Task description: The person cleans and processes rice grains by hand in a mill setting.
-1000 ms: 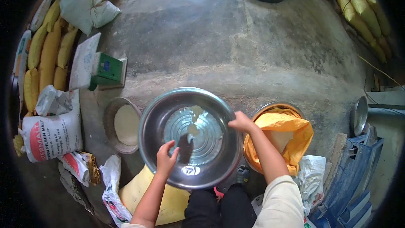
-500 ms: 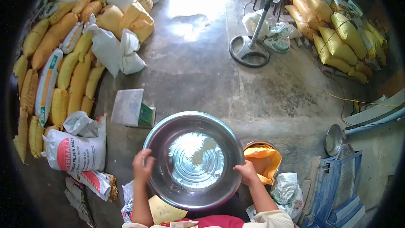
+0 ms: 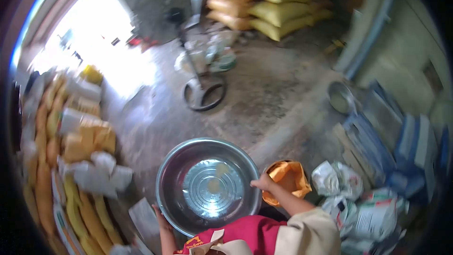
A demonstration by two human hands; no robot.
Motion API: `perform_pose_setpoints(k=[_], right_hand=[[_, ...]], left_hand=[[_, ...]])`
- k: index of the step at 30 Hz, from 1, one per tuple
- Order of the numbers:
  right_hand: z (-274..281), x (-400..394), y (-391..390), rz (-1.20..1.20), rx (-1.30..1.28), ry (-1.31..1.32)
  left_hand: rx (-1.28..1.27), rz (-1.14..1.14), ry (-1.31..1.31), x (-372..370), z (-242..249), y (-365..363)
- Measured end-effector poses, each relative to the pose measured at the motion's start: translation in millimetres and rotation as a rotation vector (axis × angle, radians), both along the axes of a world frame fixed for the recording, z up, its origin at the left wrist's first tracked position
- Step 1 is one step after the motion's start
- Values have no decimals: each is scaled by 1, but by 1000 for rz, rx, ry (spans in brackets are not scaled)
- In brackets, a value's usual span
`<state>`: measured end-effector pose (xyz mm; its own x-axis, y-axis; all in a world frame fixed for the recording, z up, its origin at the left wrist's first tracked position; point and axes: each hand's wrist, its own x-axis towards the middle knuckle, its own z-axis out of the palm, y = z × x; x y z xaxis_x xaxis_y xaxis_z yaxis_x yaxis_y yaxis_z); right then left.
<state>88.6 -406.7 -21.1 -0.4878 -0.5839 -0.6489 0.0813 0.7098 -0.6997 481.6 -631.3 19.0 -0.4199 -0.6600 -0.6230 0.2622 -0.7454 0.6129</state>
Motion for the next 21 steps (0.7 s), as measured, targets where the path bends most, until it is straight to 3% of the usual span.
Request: perform_pose_setpoints(k=[1, 2, 5, 8, 11, 13, 17, 20, 21], right_hand=[[-2, -15, -10, -18, -95, 16], [21, -31, -25, -10, 18, 12], [33, -67, -47, -67, 17, 142], [39, -105, -71, -146, -8, 177], [31, -136, -94, -238, 28, 109], [23, -154, -96, -324, 79, 44], [-4, -161, -79, -633, 65, 100], [22, -180, -65, -859, 113, 92], [2, -185, -56, -931, 67, 115]], left_hand=[[61, -4, 42, -16, 5, -12], [77, -80, 39, -37, 9, -25], [26, -289, 27, -89, 3, -53], [-93, -430, -125, -141, -13, -94], [128, -511, -111, -199, -16, -145], [562, -660, -10, -243, -23, -175], [583, -938, -60, -371, 17, -201], [362, -1133, -285, -458, -42, -235], [238, -1204, -376, -495, -61, -242]])
